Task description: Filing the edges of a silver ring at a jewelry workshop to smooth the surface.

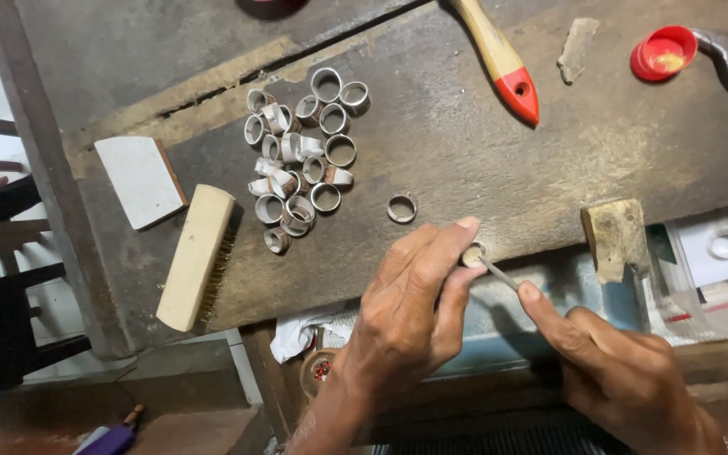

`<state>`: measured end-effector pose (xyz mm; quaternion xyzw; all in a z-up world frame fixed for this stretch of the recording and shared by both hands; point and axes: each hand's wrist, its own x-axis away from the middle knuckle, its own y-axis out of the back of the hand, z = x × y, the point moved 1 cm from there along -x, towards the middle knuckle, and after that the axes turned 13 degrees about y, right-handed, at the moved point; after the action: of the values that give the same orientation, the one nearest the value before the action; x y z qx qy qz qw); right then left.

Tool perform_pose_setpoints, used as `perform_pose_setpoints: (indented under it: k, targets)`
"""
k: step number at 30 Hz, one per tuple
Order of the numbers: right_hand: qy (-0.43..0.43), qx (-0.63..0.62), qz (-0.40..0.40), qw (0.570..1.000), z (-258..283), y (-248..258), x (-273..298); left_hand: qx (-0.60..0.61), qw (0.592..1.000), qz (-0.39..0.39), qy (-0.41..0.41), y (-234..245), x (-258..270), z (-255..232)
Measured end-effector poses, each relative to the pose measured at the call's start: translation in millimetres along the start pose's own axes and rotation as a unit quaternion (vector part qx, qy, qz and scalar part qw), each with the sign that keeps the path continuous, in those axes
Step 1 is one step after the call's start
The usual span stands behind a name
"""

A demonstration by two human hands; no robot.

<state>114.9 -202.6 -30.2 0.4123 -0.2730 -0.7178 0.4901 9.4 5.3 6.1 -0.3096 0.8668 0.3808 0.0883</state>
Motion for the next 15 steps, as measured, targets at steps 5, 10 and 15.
perform_pose_setpoints:
  k: [5,10,15]
  targets:
    - [0.011,0.049,0.004,0.999,-2.6,-6.3,1.9,-0.005,1.0,0.003,0.007,-2.1,5.0,0.0]
    - [-0.002,0.008,0.001,1.0,-4.0,-3.2,0.3,0.001,1.0,0.009,0.01,-1.1,4.4,1.3]
    - [0.01,0.01,0.0,1.0,-4.6,-3.3,6.9,0.018,0.999,0.028,0.012,4.9,1.0,-0.3]
